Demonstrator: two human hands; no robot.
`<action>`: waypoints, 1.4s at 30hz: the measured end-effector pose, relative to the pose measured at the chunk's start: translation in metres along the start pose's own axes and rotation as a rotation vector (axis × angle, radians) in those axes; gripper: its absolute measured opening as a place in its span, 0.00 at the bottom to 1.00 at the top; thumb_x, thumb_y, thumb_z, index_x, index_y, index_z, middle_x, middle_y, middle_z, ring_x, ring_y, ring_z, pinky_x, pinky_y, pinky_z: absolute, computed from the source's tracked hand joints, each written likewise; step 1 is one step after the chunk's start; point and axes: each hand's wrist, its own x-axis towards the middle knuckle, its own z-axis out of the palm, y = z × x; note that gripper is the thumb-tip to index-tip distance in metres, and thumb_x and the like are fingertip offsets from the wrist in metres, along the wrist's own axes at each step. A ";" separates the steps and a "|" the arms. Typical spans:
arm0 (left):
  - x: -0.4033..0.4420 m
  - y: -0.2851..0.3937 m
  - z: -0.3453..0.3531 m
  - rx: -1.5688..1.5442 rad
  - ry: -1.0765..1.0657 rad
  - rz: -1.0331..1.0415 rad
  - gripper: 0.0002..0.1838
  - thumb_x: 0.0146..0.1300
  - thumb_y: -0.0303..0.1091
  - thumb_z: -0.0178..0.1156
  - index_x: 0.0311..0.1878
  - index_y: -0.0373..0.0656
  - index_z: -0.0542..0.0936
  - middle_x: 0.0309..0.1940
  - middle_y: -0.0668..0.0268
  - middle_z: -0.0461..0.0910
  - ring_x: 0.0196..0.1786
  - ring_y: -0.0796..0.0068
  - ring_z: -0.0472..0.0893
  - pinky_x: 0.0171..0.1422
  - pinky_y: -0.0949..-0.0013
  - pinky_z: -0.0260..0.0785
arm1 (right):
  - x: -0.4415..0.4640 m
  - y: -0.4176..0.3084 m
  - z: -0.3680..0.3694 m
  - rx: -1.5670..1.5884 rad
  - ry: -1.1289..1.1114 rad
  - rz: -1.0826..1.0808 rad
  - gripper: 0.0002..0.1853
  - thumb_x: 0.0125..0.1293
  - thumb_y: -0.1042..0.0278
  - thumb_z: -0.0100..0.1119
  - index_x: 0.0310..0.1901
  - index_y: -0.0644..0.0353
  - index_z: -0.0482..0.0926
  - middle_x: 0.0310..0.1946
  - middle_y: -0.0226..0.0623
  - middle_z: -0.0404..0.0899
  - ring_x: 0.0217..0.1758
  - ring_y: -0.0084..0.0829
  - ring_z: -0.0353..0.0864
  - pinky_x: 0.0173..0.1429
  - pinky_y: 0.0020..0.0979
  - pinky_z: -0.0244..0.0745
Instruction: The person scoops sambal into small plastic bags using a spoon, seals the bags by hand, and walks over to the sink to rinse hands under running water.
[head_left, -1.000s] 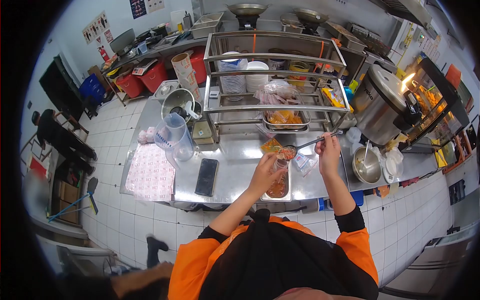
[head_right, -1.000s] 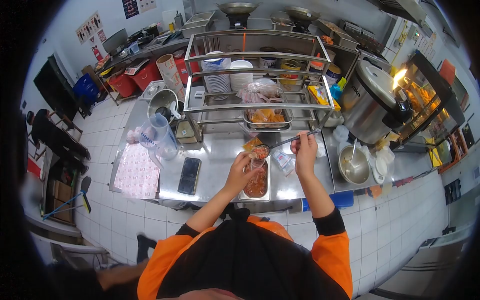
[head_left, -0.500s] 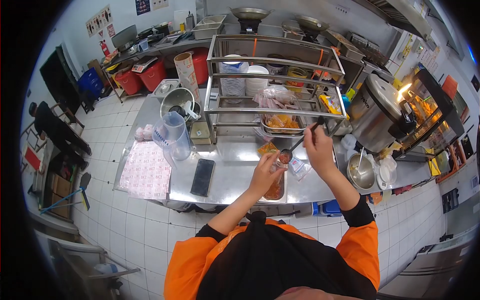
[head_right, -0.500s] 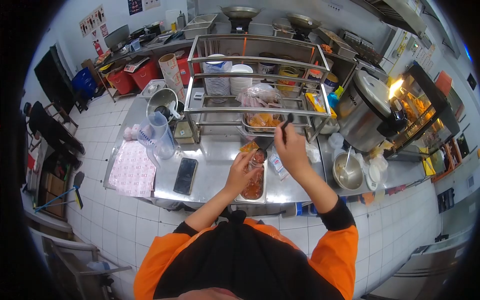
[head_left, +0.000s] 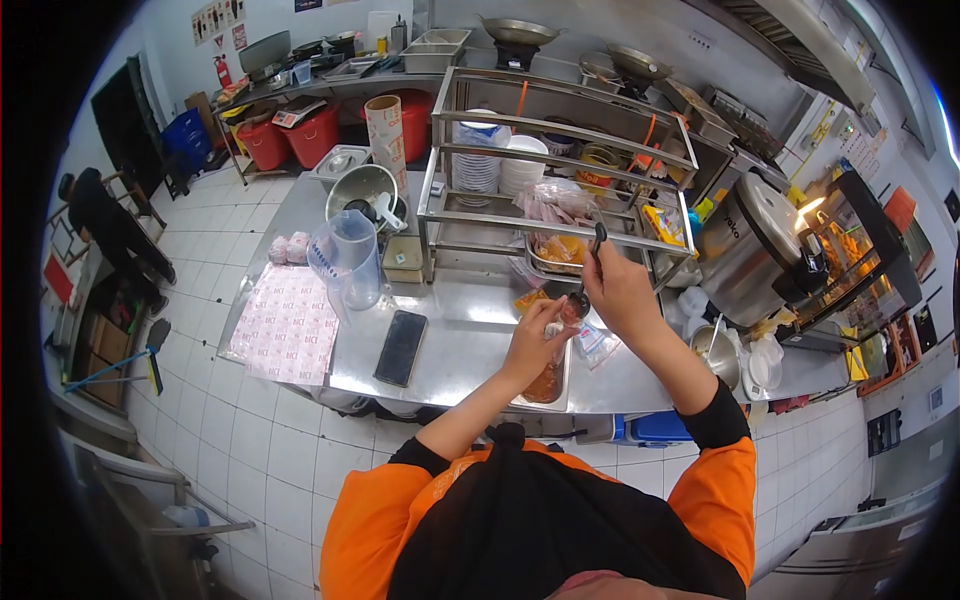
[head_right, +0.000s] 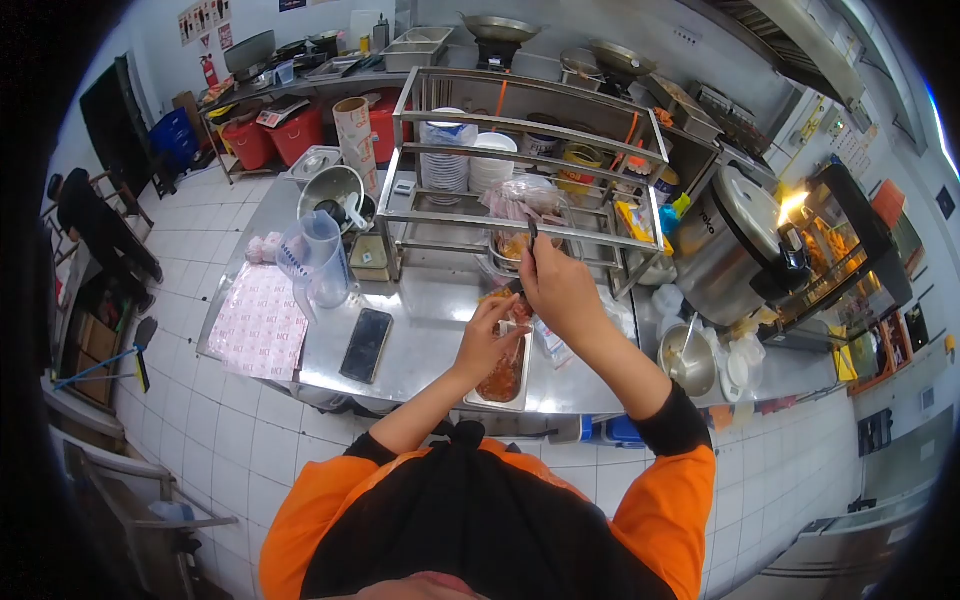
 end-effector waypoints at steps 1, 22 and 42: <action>0.001 -0.002 0.001 0.005 0.007 0.015 0.31 0.53 0.34 0.72 0.61 0.39 0.76 0.47 0.60 0.76 0.47 0.64 0.78 0.52 0.68 0.70 | 0.001 -0.001 0.000 -0.015 -0.014 0.007 0.08 0.66 0.69 0.55 0.35 0.63 0.68 0.22 0.50 0.77 0.24 0.53 0.78 0.28 0.48 0.71; 0.024 -0.003 0.007 -0.104 0.048 0.029 0.23 0.51 0.29 0.71 0.52 0.39 0.79 0.40 0.64 0.74 0.39 0.70 0.75 0.49 0.68 0.69 | 0.026 -0.013 -0.003 -0.121 -0.059 -0.177 0.08 0.66 0.69 0.56 0.36 0.63 0.69 0.19 0.47 0.76 0.22 0.49 0.78 0.27 0.46 0.71; 0.051 -0.006 0.000 0.057 0.118 0.105 0.33 0.54 0.37 0.72 0.62 0.36 0.73 0.45 0.60 0.74 0.42 0.66 0.77 0.50 0.67 0.70 | 0.051 -0.002 0.003 -0.097 -0.009 -0.289 0.09 0.66 0.65 0.54 0.34 0.60 0.69 0.20 0.45 0.77 0.25 0.50 0.79 0.29 0.47 0.74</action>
